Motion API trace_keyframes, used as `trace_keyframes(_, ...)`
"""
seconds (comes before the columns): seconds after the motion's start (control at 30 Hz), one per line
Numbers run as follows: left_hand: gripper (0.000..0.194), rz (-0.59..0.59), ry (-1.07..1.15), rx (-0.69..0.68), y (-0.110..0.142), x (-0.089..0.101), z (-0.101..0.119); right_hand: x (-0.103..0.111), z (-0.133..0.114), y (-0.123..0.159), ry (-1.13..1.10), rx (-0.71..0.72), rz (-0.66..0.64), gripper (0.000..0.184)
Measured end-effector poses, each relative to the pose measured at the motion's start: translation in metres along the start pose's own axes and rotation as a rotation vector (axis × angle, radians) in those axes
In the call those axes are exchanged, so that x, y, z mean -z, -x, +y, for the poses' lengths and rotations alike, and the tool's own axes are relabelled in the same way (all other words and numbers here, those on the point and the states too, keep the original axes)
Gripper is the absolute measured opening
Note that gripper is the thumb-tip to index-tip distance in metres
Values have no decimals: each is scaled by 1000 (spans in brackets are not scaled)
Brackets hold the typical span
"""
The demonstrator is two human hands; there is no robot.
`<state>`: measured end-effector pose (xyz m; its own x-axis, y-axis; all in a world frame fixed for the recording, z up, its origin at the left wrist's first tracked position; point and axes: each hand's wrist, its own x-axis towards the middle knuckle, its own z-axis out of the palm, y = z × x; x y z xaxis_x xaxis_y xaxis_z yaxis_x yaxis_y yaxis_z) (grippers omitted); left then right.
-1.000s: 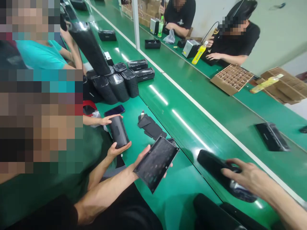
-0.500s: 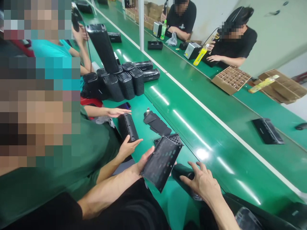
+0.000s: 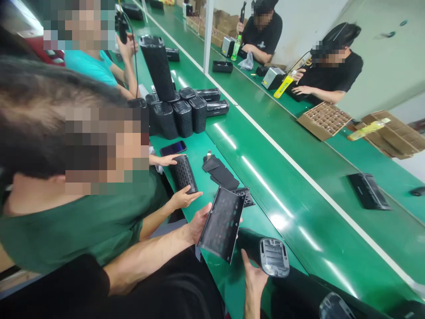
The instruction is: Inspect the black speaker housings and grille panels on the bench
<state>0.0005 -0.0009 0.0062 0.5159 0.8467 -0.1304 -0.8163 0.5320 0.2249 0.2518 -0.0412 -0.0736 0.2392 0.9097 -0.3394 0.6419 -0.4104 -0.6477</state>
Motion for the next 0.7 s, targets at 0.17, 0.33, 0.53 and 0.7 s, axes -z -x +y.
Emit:
trace_keyframes(0.17,73,-8,-50,-1,10,4,7,-6,-9,-7,-119,-7,132,77)
trace_keyframes(0.33,78,-41,-17,-36,9,14,-3,-3,-6,-11,-124,-26,164,96)
trace_keyframes(0.53,90,-44,36,-22,7,27,-11,19,-4,-30,-90,-83,181,103)
trace_keyframes(0.7,88,-24,36,30,3,35,-16,59,-10,-16,-238,18,128,91)
